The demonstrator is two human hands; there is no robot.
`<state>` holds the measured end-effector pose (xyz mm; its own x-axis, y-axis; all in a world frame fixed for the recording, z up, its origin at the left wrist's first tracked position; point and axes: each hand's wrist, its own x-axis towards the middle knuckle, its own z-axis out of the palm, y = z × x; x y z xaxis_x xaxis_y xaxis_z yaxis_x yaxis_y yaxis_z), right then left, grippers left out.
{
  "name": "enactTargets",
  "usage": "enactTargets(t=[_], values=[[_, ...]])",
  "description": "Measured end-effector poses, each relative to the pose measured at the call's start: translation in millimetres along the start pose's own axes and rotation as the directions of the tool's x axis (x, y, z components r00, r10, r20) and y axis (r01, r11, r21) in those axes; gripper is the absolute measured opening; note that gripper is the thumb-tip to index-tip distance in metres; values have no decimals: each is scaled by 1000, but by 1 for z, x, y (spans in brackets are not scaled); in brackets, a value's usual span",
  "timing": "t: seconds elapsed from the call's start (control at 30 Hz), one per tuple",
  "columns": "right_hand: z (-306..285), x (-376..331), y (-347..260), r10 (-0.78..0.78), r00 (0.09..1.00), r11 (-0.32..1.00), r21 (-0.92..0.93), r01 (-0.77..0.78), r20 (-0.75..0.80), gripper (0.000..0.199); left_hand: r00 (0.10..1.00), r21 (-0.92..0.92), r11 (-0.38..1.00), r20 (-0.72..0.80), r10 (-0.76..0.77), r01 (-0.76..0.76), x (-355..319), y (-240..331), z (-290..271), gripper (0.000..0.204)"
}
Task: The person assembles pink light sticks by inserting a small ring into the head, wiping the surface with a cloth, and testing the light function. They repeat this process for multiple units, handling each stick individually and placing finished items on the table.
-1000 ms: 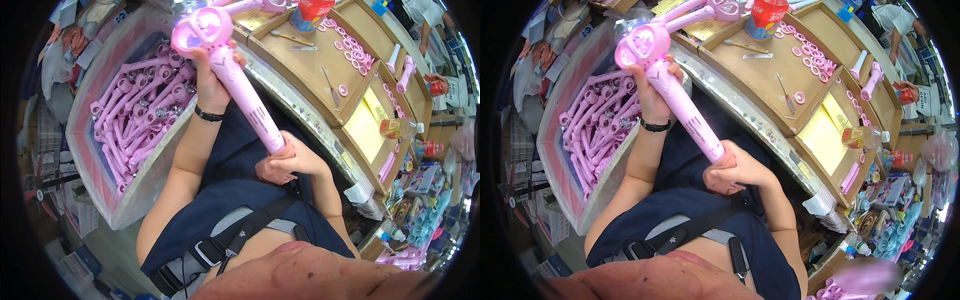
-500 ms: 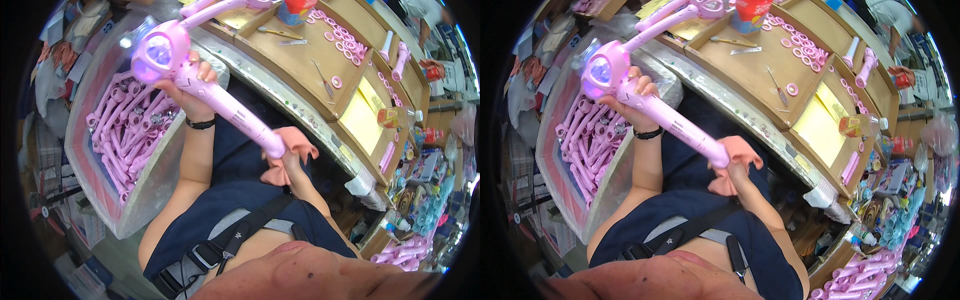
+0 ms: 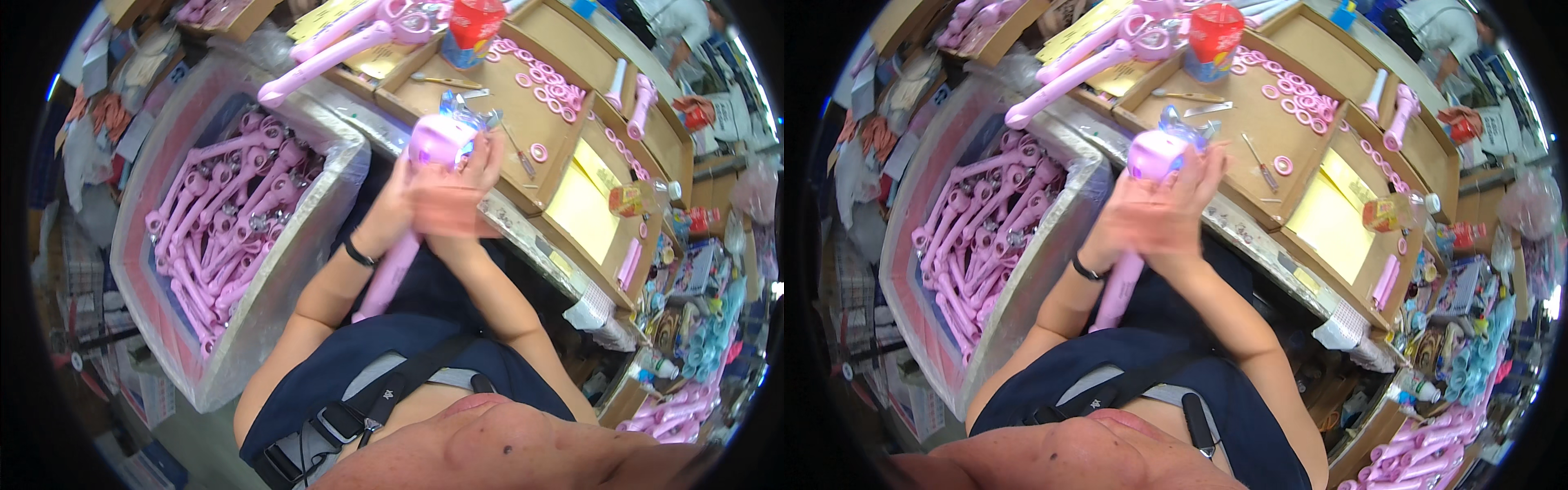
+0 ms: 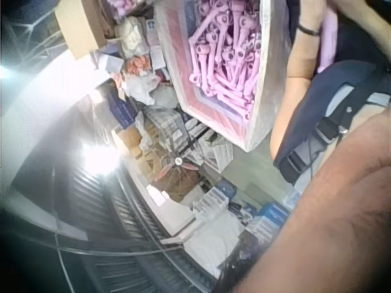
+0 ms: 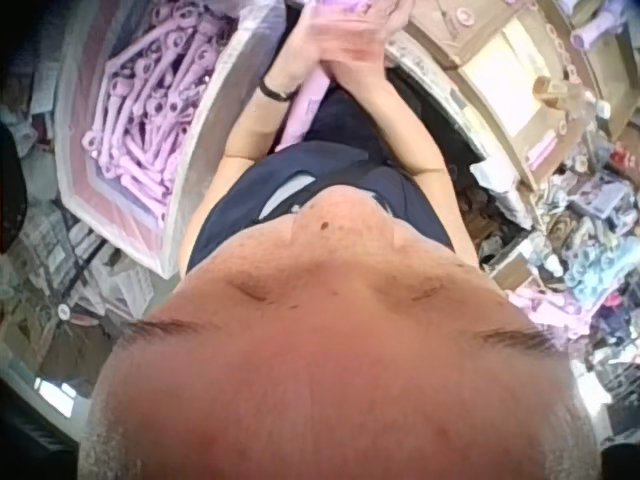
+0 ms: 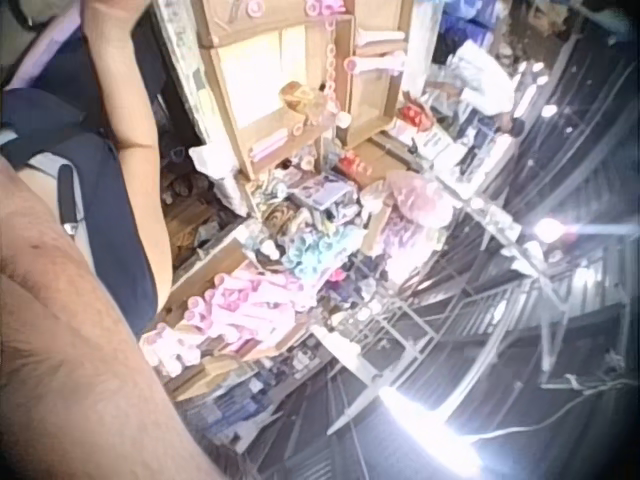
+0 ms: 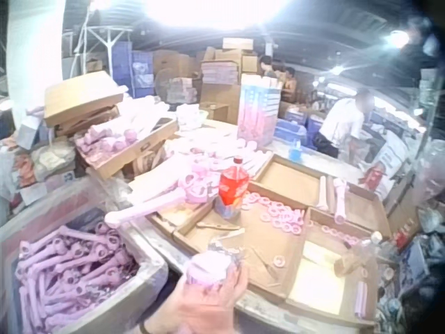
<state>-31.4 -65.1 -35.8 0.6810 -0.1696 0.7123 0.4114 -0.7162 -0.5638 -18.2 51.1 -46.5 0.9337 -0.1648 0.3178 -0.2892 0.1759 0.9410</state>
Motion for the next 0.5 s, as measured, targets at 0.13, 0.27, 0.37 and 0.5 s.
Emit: enactTargets(t=[0.13,0.27,0.37,0.5], values=[[12,27,6,323,909,596,689,-413,264,72,998,150,987,-9,-58,59,-12,1,1,53],[18,19,-13,209,960,930,265,-254,187,77,981,589,790,27,193,-171,-2,6,0,69],[16,21,-20,375,887,810,370,-456,270,88,988,600,797,-73,134,-64,-5,13,6,71],[-2,52,19,388,641,206,616,-760,662,47,993,840,540,-7,119,-59,-21,22,16,74]])
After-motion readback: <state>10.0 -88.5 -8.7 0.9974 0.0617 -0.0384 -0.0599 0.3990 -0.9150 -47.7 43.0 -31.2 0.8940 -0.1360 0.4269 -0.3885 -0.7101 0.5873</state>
